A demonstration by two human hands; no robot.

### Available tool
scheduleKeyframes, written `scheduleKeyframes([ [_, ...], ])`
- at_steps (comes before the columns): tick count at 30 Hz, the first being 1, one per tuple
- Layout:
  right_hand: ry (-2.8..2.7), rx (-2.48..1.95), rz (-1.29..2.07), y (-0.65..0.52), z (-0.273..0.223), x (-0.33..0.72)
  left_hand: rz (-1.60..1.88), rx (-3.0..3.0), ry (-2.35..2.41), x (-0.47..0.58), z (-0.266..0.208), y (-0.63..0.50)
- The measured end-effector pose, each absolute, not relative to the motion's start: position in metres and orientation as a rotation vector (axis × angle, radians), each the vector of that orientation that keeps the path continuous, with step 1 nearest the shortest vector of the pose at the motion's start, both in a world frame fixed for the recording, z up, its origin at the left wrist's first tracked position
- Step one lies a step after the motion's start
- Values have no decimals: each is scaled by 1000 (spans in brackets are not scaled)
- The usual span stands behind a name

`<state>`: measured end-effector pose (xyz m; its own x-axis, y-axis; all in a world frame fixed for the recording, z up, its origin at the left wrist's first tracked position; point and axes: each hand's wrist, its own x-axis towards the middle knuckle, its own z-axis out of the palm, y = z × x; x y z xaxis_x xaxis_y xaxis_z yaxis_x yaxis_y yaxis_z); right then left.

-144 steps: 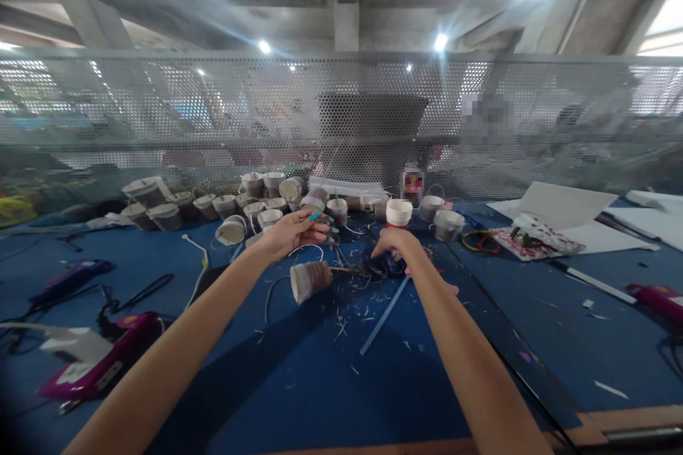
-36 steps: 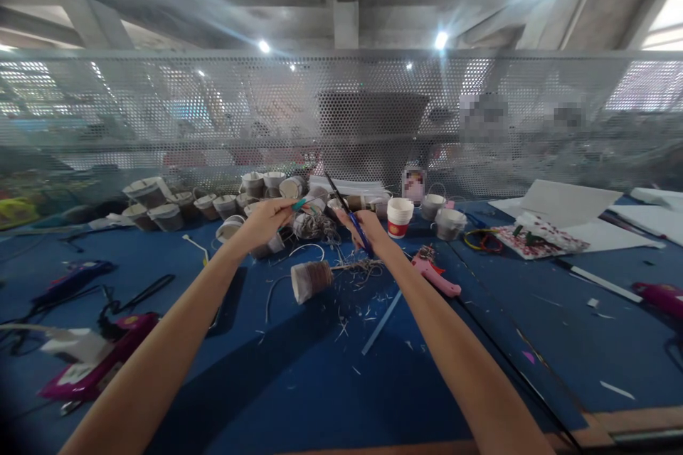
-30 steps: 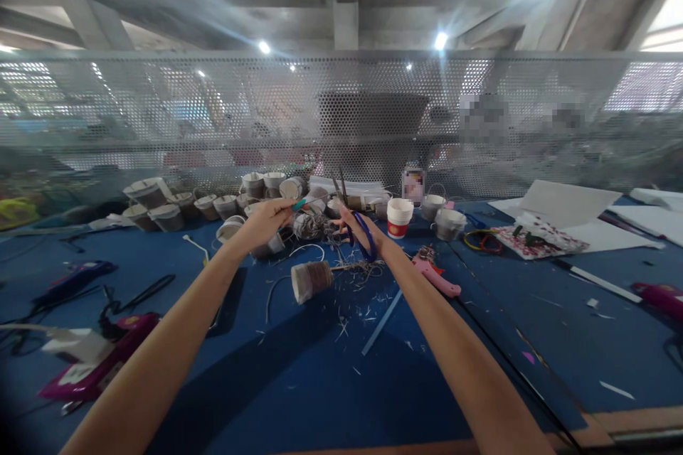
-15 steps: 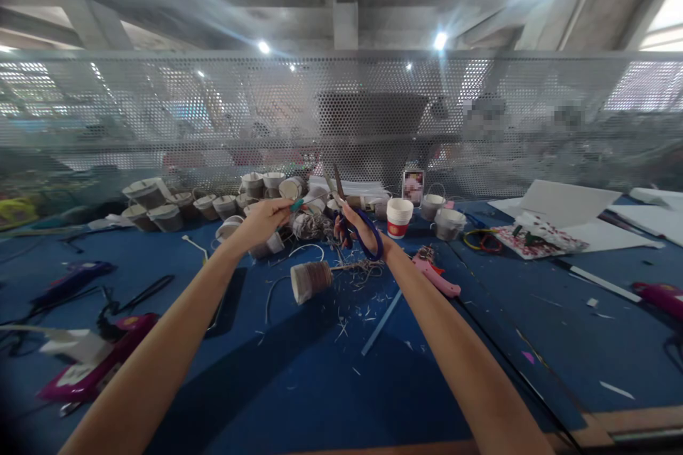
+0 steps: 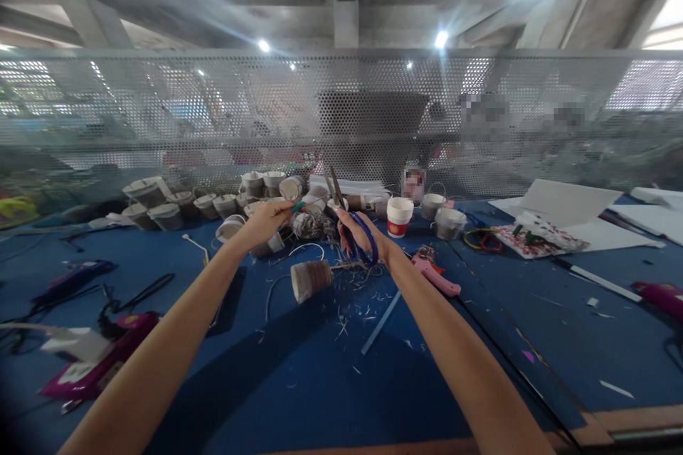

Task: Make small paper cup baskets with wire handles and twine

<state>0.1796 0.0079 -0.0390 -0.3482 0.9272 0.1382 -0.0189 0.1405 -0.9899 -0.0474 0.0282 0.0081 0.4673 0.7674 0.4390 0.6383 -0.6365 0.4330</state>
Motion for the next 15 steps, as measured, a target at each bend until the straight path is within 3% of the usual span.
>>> scheduleKeyframes([
  [8,-1476,-1149,973,8,-33,179,909,2431,1222,-52,1,37],
  [15,-1855,-1577,534,11,-24,198,1013,2259,1064,-54,4,37],
])
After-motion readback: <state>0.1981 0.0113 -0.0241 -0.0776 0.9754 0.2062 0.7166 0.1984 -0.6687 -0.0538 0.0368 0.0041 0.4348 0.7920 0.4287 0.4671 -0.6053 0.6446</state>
